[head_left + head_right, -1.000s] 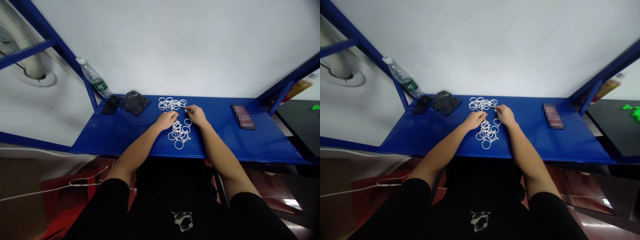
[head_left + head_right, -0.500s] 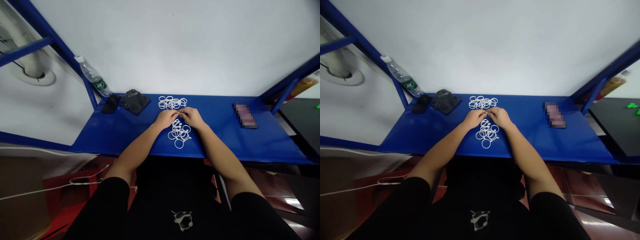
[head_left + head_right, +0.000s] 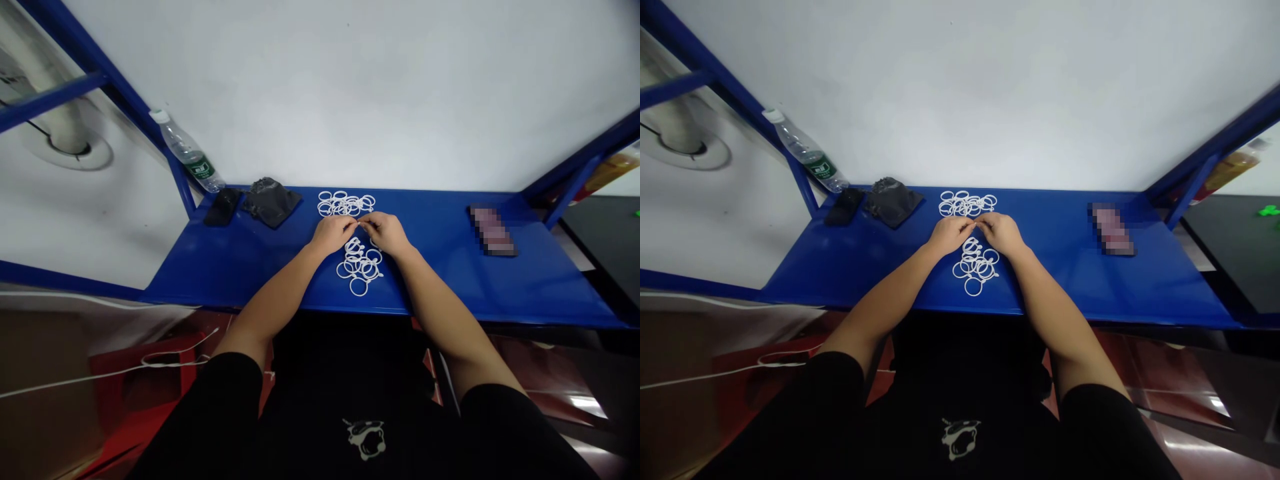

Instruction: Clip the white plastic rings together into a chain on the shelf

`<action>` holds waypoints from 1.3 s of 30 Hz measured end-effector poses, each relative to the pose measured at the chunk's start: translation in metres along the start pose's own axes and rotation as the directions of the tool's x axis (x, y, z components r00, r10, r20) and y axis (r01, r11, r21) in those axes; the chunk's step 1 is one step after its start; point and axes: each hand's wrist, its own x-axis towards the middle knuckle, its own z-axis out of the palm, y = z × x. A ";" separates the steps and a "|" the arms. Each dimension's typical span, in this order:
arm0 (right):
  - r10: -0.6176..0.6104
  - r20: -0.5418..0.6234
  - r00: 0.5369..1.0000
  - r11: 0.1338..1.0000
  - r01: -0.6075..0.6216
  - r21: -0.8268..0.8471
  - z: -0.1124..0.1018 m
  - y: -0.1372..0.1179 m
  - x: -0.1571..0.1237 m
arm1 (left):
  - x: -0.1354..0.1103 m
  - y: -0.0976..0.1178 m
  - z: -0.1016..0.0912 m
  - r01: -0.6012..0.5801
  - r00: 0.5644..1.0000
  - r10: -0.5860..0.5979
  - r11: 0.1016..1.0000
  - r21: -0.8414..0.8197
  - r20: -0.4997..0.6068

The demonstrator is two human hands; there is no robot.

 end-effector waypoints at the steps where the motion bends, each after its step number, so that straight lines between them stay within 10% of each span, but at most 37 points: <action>1: 0.013 0.002 1.000 1.000 -0.013 -0.026 -0.001 0.000 0.000 | 0.001 -0.001 -0.002 0.014 1.000 -0.015 1.000 -0.020 -0.013; 10: -0.037 0.198 0.979 0.999 0.044 -0.028 -0.002 0.001 -0.002 | 0.000 -0.029 -0.015 0.284 0.942 -0.280 0.959 -0.005 -0.186; 39: -0.051 -0.025 0.998 0.999 0.051 0.011 0.002 -0.008 -0.003 | -0.001 -0.009 -0.003 0.008 0.996 -0.022 0.989 -0.147 -0.089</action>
